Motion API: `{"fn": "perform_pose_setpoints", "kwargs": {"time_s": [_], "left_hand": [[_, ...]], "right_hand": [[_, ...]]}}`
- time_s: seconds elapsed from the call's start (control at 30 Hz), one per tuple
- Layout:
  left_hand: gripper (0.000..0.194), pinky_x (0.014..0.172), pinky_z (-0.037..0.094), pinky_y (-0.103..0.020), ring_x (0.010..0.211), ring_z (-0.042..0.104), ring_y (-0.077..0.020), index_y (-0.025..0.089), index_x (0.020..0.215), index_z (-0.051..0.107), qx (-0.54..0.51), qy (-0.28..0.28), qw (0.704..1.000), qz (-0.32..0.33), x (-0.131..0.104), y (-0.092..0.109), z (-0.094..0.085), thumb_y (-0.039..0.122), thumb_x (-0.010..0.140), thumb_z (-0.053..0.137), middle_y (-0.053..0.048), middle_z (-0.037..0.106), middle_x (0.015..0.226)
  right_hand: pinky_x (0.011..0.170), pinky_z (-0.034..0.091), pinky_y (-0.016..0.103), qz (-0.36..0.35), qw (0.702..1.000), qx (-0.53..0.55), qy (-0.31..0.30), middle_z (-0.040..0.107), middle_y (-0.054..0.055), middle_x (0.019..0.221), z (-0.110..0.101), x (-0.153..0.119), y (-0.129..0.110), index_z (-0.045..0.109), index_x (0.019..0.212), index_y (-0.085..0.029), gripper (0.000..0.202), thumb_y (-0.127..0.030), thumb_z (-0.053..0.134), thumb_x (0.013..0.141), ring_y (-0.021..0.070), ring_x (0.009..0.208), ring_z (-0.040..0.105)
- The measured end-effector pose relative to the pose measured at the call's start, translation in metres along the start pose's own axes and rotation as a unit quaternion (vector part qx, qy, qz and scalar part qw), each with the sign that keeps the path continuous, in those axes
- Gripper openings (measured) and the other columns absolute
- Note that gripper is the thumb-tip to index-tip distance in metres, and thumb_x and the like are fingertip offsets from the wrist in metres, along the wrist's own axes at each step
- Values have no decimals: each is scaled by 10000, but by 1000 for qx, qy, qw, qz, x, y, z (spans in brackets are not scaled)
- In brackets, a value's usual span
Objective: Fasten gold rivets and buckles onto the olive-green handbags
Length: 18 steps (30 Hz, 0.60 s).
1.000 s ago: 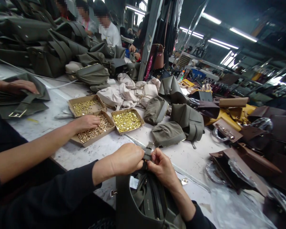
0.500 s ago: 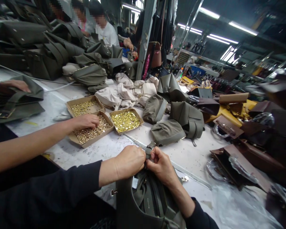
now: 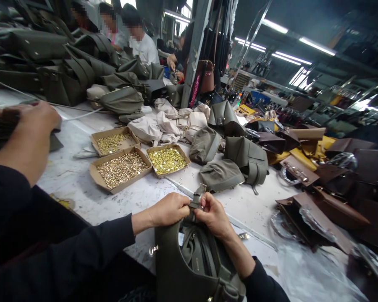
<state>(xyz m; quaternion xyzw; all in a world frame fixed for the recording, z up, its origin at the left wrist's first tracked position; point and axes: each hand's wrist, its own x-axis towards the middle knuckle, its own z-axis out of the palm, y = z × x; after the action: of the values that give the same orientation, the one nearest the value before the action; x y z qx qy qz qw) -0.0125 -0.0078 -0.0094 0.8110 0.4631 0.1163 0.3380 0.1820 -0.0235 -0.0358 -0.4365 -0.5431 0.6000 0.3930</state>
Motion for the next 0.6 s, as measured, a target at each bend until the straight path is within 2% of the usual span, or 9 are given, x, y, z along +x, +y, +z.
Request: {"fn": "perform_pose_setpoints", "kwargs": {"time_s": [0.27, 0.4, 0.5, 0.53, 0.6], "left_hand": [[149, 564, 355, -227, 598, 501, -144, 179, 605, 552, -164, 27, 986, -28, 4, -8, 4, 258, 719, 499, 29, 521, 581], [224, 694, 452, -260, 741, 567, -174, 163, 802, 624, -214, 84, 972, -48, -4, -6, -2, 334, 792, 479, -7, 613, 750], [374, 829, 479, -312, 896, 598, -210, 148, 1019, 642, -272, 122, 951, -80, -8, -2, -8, 351, 708, 594, -40, 663, 941], [433, 840, 477, -315, 919, 599, -214, 146, 1056, 644, -298, 117, 943, -93, -9, -1, -11, 336, 668, 623, -45, 669, 983], [449, 775, 466, -289, 866, 603, -200, 139, 1039, 671, -345, 65, 929, -121, -8, 2, -18, 302, 622, 639, -39, 682, 969]], "right_hand": [[524, 279, 204, 22, 1000, 2, 3, 358, -105, 673, 3, -1, -10, 325, 814, -256, 369, -299, 659, 664, 87, 563, 309], [515, 279, 202, 13, 1000, -7, 19, 338, -110, 669, 1, -1, -12, 306, 806, -260, 354, -284, 626, 657, 84, 550, 286], [532, 295, 204, -2, 1000, -12, 29, 359, -99, 702, 1, -1, -12, 318, 821, -258, 346, -282, 622, 659, 91, 576, 317], [538, 303, 206, -7, 999, -15, 30, 372, -94, 712, 2, -1, -12, 327, 829, -257, 340, -284, 622, 662, 95, 587, 330], [550, 315, 211, -16, 999, -21, 33, 396, -85, 724, 3, -2, -12, 349, 839, -253, 326, -282, 623, 665, 104, 606, 349]]}}
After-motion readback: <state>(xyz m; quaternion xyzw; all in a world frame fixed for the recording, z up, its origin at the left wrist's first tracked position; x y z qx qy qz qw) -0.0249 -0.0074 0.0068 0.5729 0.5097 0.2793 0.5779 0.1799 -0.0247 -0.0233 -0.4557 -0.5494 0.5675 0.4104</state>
